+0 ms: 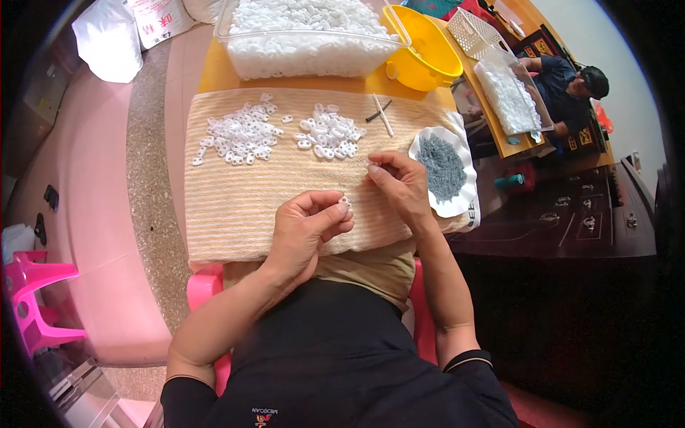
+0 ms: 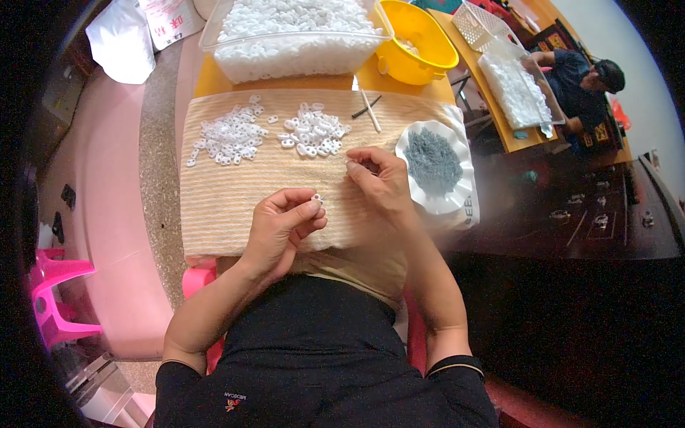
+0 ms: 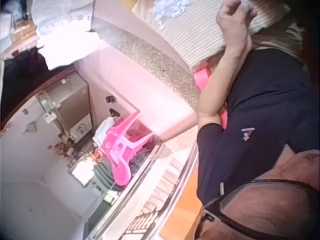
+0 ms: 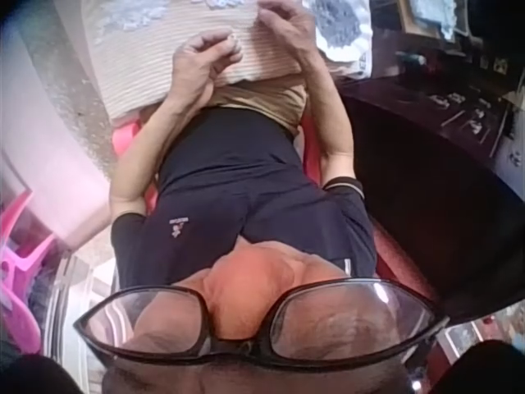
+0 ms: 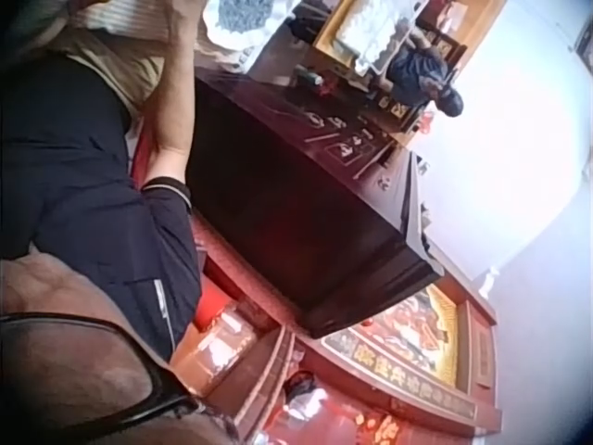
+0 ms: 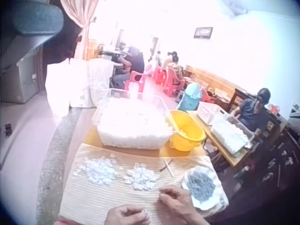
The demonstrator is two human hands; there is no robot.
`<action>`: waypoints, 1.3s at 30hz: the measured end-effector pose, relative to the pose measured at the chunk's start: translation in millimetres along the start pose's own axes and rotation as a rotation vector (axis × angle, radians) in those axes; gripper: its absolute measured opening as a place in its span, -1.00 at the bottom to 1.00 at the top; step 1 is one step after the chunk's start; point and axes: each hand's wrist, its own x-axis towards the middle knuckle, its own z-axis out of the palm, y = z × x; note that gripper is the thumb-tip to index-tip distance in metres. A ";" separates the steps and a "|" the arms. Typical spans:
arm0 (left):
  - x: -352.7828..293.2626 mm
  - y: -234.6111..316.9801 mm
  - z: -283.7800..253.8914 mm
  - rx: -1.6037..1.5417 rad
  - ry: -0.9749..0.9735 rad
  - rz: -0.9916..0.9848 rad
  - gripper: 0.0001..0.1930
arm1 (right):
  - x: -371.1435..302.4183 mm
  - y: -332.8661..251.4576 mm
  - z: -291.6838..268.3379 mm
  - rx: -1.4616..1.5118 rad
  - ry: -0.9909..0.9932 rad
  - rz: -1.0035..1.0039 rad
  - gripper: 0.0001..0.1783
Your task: Assembling small white plastic components by hand at a workbench.
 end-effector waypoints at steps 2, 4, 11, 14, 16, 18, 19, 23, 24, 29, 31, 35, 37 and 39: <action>0.5 -0.4 -0.1 0.000 -0.003 -0.003 -0.84 | -1.0 -2.6 -2.1 0.029 0.019 0.020 -0.84; 1.2 -1.0 -1.1 0.001 0.000 -0.009 -0.84 | -2.0 -4.6 -5.7 -0.031 0.010 0.031 -0.81; 3.2 -2.0 -2.9 0.003 0.015 -0.026 -0.85 | -1.0 -32.3 -8.2 -0.838 -0.093 -0.456 -0.77; 5.3 -2.2 -4.3 0.013 0.004 -0.037 -0.86 | -0.8 -34.0 -5.6 -1.038 -0.219 -0.315 -0.79; 5.6 -1.4 -3.4 0.012 0.008 -0.045 -0.86 | -0.8 -32.7 -5.0 -1.036 -0.226 -0.322 -0.81; 6.2 -1.2 -3.8 0.013 0.012 -0.051 -0.86 | 0.0 -30.7 -5.6 -1.037 -0.248 -0.329 -0.80; 6.3 -1.4 -4.6 0.015 0.015 -0.058 -0.86 | 0.6 -29.6 -5.9 -1.039 -0.267 -0.338 -0.78; 7.4 -0.7 -5.9 0.018 0.021 -0.075 -0.86 | -1.4 -28.1 -6.2 -0.938 -0.241 -0.395 -0.76; 7.6 -0.4 -5.8 0.017 0.023 -0.077 -0.86 | -1.7 -29.1 -6.3 -0.920 -0.243 -0.390 -0.75; 8.9 0.2 -5.7 0.032 0.036 -0.089 -0.85 | 1.1 -25.8 -12.4 -0.877 -0.277 -0.338 -0.74; 8.9 0.8 -5.7 0.035 0.038 -0.096 -0.85 | 2.8 -27.8 -12.3 -0.933 -0.289 -0.302 -0.74; 8.8 1.7 -4.7 0.040 0.033 -0.102 -0.85 | -1.2 -25.7 -10.9 -0.760 -0.219 -0.316 -0.70; 8.9 1.7 -4.7 0.037 0.039 -0.104 -0.85 | -3.3 -24.2 -12.3 -0.566 -0.234 -0.271 -0.68; 9.1 1.3 -5.1 0.034 0.043 -0.106 -0.85 | -6.4 -25.1 -11.6 -0.455 -0.248 -0.178 -0.67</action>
